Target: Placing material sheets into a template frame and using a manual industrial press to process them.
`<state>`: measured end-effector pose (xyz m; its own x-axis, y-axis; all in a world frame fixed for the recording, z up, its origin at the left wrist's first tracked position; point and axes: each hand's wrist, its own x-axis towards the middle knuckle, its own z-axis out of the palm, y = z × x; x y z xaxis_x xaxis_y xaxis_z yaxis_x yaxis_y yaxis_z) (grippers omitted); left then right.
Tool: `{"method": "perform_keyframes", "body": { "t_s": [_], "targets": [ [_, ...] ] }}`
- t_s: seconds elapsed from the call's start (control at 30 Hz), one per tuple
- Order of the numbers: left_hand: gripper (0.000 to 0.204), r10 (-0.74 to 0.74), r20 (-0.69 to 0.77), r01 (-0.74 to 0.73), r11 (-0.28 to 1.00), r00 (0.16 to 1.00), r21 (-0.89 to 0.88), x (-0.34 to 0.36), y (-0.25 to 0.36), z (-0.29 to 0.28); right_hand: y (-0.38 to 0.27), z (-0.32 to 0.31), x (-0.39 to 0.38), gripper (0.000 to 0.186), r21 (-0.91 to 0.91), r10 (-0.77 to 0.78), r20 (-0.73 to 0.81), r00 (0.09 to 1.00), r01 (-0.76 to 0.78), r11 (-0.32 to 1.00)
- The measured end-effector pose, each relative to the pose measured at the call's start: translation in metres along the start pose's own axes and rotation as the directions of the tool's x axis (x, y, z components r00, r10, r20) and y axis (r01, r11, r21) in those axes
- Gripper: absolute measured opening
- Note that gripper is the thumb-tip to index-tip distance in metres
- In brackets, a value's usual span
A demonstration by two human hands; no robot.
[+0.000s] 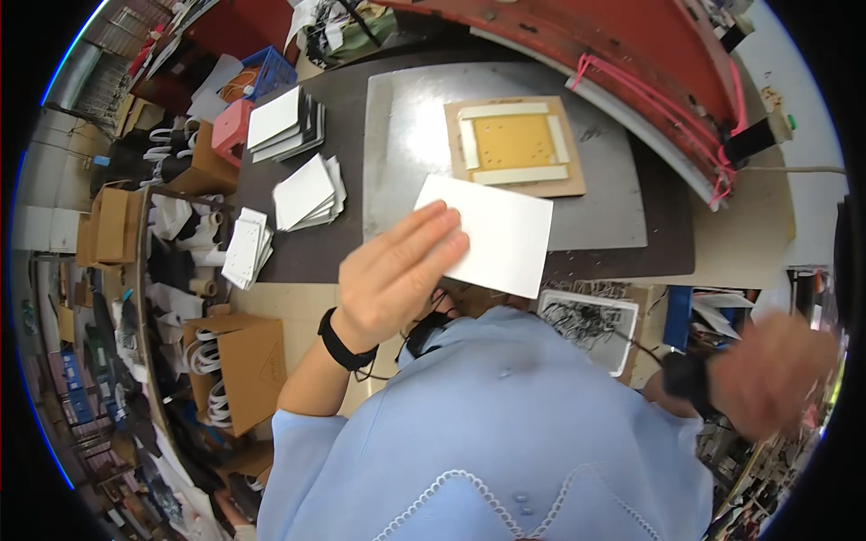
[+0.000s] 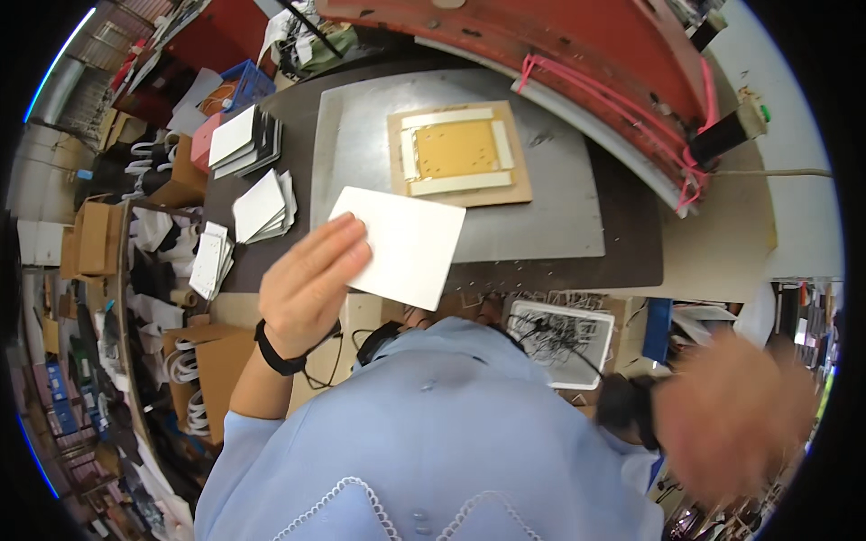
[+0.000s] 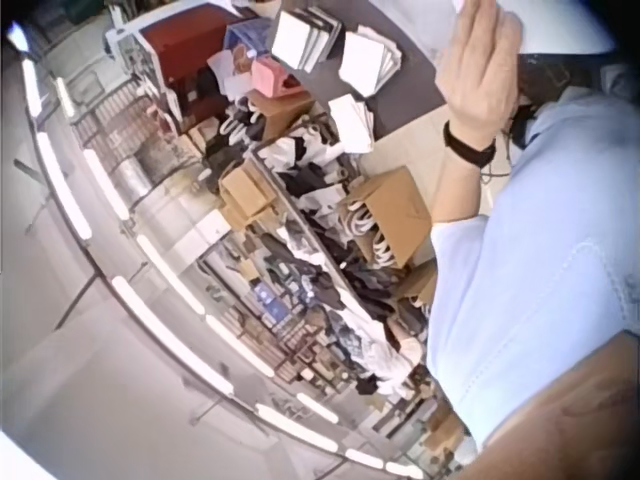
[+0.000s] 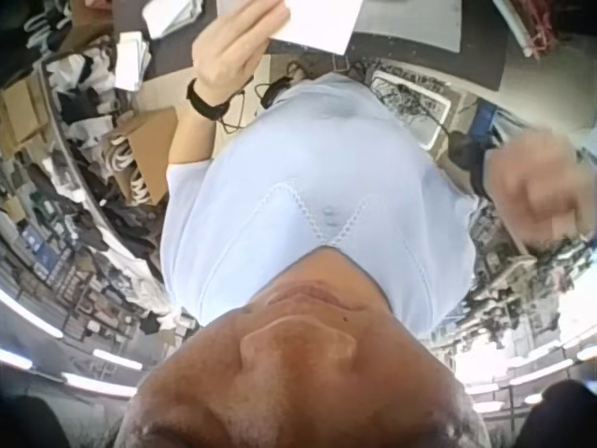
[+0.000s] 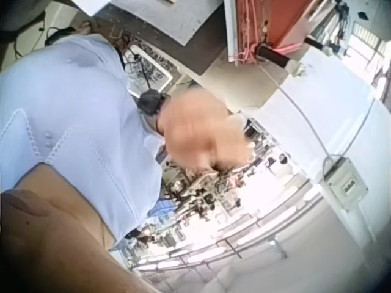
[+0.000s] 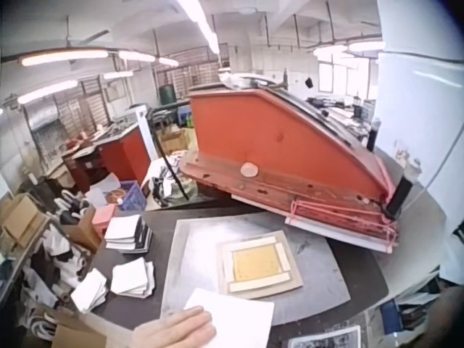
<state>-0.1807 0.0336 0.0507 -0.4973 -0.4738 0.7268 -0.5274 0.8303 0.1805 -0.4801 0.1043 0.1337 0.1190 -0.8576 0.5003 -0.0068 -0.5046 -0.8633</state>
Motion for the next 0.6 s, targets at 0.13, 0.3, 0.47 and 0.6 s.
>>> {"method": "perform_keyframes", "body": {
  "t_s": [0.13,0.3,0.47,0.6],
  "targets": [
    [0.029,0.110,0.011,-0.110,0.990,0.994,0.086,0.003,0.009,0.023,0.078,0.006,-0.015,0.031,-0.037,0.551,0.071,0.831,-0.550,0.834],
    [0.032,0.049,0.094,-0.049,0.999,0.994,-0.006,-0.005,0.014,0.050,0.096,0.024,-0.024,0.018,0.242,0.713,0.158,0.683,-0.727,0.642],
    [0.037,-0.215,0.204,0.227,0.973,0.955,-0.041,-0.003,0.010,0.064,0.141,0.010,-0.011,0.020,0.062,0.664,0.029,0.748,-0.664,0.745],
    [0.040,-0.388,0.268,0.413,0.910,0.882,-0.039,-0.006,-0.024,0.079,0.172,-0.012,0.020,0.027,-0.001,0.642,-0.026,0.766,-0.642,0.767]
  ]
}}
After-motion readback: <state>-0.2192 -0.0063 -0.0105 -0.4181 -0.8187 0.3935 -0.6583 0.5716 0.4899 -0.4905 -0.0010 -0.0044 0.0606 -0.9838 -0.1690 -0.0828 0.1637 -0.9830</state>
